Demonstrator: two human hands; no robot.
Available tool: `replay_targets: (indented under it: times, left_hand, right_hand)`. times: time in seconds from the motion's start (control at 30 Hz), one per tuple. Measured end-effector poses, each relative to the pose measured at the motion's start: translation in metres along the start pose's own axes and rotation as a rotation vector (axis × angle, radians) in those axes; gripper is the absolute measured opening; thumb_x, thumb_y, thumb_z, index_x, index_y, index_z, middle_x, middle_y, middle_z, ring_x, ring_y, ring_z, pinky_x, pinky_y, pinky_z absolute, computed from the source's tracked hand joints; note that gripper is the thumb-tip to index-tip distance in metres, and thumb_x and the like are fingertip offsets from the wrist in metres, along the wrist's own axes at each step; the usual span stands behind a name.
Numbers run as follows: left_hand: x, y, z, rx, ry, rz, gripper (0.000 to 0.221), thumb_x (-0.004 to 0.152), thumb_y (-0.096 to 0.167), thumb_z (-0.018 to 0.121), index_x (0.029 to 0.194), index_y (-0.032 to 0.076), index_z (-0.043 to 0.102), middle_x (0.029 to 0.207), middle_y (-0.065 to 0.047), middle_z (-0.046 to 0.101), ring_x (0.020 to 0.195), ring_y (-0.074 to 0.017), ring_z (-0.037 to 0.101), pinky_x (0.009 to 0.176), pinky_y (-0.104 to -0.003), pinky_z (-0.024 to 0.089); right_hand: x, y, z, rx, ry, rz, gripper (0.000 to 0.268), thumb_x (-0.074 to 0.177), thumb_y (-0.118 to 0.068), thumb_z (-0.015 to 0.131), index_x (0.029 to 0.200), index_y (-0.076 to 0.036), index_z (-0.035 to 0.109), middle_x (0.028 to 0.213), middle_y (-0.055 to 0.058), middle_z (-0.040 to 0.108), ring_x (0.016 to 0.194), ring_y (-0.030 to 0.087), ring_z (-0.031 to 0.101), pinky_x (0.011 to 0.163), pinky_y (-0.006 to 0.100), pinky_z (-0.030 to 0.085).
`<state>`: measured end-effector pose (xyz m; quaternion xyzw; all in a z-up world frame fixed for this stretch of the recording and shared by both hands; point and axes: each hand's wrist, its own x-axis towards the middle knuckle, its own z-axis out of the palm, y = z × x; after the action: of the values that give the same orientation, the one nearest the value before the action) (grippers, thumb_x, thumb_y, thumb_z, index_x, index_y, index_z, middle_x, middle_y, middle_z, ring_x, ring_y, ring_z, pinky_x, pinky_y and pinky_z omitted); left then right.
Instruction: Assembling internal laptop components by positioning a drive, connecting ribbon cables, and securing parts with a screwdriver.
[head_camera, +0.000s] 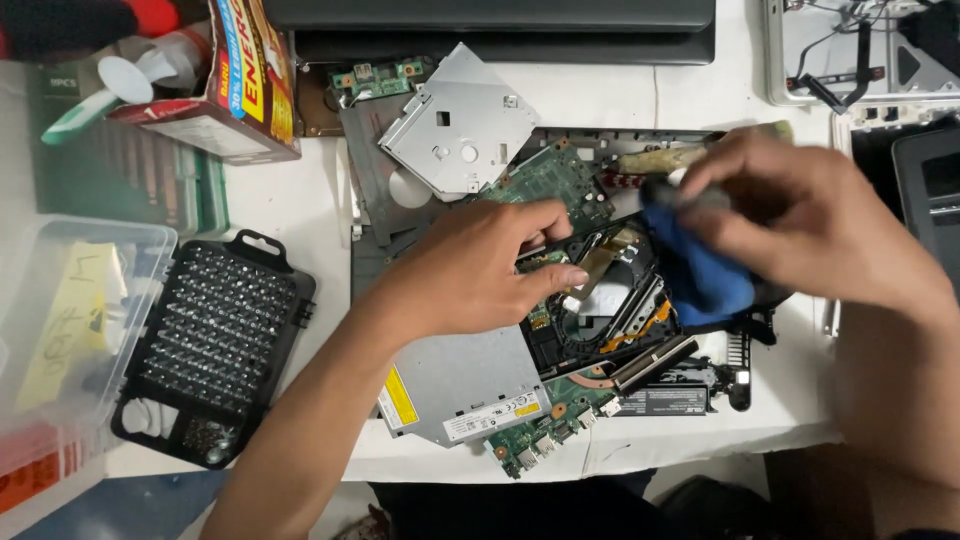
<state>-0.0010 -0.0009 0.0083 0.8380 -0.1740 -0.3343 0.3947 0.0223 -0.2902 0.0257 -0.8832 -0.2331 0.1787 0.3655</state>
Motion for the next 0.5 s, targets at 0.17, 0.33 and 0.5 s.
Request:
replay_targets:
  times: [0.17, 0.33, 0.5]
  left_hand:
    - [0.003, -0.004, 0.000, 0.022, 0.003, 0.017, 0.028, 0.095, 0.042, 0.067, 0.107, 0.017, 0.060, 0.092, 0.000, 0.071, 0.068, -0.0179, 0.057, 0.066, -0.036, 0.044]
    - [0.006, -0.004, 0.002, 0.064, -0.003, 0.010, 0.027, 0.097, 0.042, 0.067, 0.105, 0.018, 0.058, 0.077, 0.001, 0.061, 0.066, -0.0182, 0.052, 0.064, -0.036, 0.040]
    - [0.006, -0.004, 0.006, 0.083, -0.033, 0.048, 0.022, 0.098, 0.036, 0.070, 0.107, 0.016, 0.064, 0.054, 0.005, 0.048, 0.045, -0.0113, 0.036, 0.050, -0.032, 0.034]
  right_hand:
    - [0.004, -0.024, 0.009, -0.124, -0.133, -0.172, 0.027, 0.086, -0.015, 0.072, 0.112, -0.008, 0.077, 0.100, 0.006, 0.082, 0.084, 0.016, 0.080, 0.073, 0.029, 0.064]
    - [-0.002, -0.018, 0.011, -0.289, -0.019, -0.224, 0.024, 0.086, -0.021, 0.078, 0.108, -0.011, 0.081, 0.076, 0.001, 0.070, 0.055, 0.016, 0.055, 0.055, 0.030, 0.043]
    - [0.001, -0.021, 0.006, -0.319, -0.107, -0.249, 0.024, 0.082, -0.028, 0.080, 0.104, -0.019, 0.083, 0.091, -0.002, 0.082, 0.064, 0.015, 0.075, 0.058, 0.031, 0.057]
